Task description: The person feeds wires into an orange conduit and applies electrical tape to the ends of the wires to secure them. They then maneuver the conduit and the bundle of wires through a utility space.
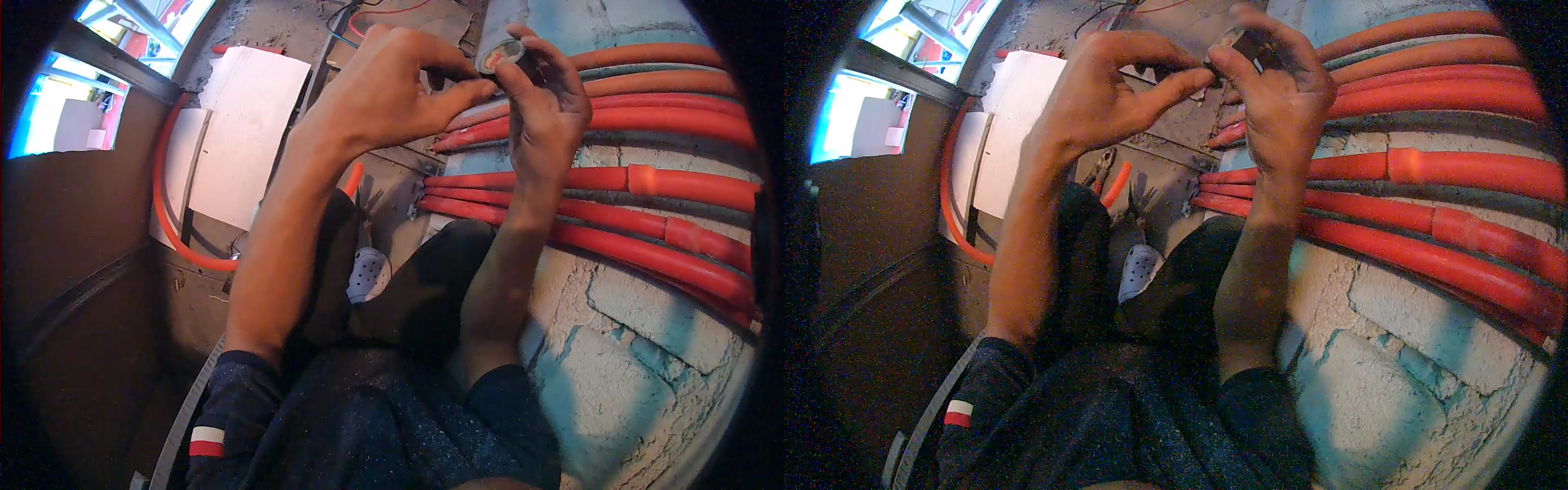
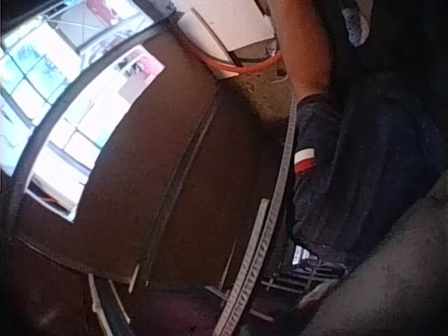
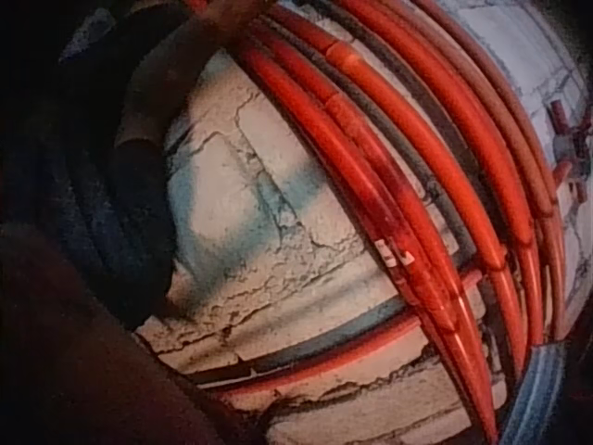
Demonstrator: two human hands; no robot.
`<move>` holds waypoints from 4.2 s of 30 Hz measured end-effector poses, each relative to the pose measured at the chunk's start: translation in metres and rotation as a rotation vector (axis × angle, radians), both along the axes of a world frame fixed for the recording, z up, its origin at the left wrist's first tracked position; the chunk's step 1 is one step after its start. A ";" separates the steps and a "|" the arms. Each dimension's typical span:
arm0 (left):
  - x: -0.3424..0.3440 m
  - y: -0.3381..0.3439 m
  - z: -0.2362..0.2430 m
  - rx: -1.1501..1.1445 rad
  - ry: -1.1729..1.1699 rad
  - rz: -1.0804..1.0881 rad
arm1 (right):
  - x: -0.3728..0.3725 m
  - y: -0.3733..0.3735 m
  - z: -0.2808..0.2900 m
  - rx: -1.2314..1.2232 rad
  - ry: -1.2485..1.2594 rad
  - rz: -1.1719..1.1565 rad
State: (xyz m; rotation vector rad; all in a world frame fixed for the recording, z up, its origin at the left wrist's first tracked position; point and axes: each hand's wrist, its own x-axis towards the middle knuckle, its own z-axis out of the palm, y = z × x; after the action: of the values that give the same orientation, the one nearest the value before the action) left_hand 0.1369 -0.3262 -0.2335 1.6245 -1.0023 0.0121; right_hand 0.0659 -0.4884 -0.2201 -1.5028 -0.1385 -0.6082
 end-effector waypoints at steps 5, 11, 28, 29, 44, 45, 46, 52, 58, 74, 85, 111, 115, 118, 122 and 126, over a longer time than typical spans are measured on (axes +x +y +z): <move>0.000 0.001 0.004 -0.003 0.069 0.050 | -0.001 0.001 0.003 -0.065 -0.044 -0.015; 0.002 0.000 0.000 -0.028 0.027 0.082 | 0.001 0.007 0.006 -0.028 -0.020 -0.037; 0.001 0.007 0.007 -0.095 -0.112 0.022 | -0.002 0.000 0.005 -0.067 0.184 -0.202; 0.000 0.006 0.010 -0.096 -0.116 0.018 | -0.001 -0.003 0.003 0.056 0.219 -0.123; 0.001 0.005 0.017 -0.335 0.416 0.118 | 0.002 0.001 0.001 0.478 0.513 0.355; -0.001 0.005 0.020 -0.348 0.449 0.119 | 0.001 0.004 0.002 0.379 0.482 0.309; -0.003 0.005 0.023 -0.358 0.482 0.118 | 0.004 0.010 0.002 0.378 0.478 0.310; 0.003 0.007 0.017 -0.428 0.555 0.169 | 0.011 0.030 -0.003 -0.234 0.069 -0.182; 0.006 0.014 0.019 -0.476 0.456 0.196 | 0.019 0.043 -0.007 -0.524 0.003 -0.262; 0.010 -0.006 0.000 -0.348 0.108 0.441 | 0.005 0.023 0.010 0.069 0.105 0.114; -0.001 -0.002 0.005 -0.083 0.239 -0.145 | 0.004 -0.016 0.001 1.049 -0.105 0.613; 0.011 0.008 0.003 0.016 0.360 -0.161 | 0.004 -0.012 -0.014 0.291 0.058 0.097; 0.008 0.011 0.006 -0.181 0.471 -0.247 | 0.009 -0.011 -0.016 0.100 0.381 -0.044; 0.012 0.011 0.008 -0.242 0.450 -0.141 | 0.006 -0.006 -0.012 -0.070 0.593 -0.088; 0.017 0.008 0.003 -0.256 0.397 0.129 | 0.004 0.016 0.000 -0.115 0.470 -0.005; 0.013 -0.001 0.002 -0.246 0.397 0.284 | 0.002 0.019 -0.001 -0.890 0.171 -0.202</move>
State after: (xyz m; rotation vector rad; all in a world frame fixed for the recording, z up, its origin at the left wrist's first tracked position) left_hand 0.1495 -0.3268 -0.2315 1.4552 -0.4441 0.0037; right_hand 0.0680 -0.4690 -0.2210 -2.4450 -0.1320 -0.6044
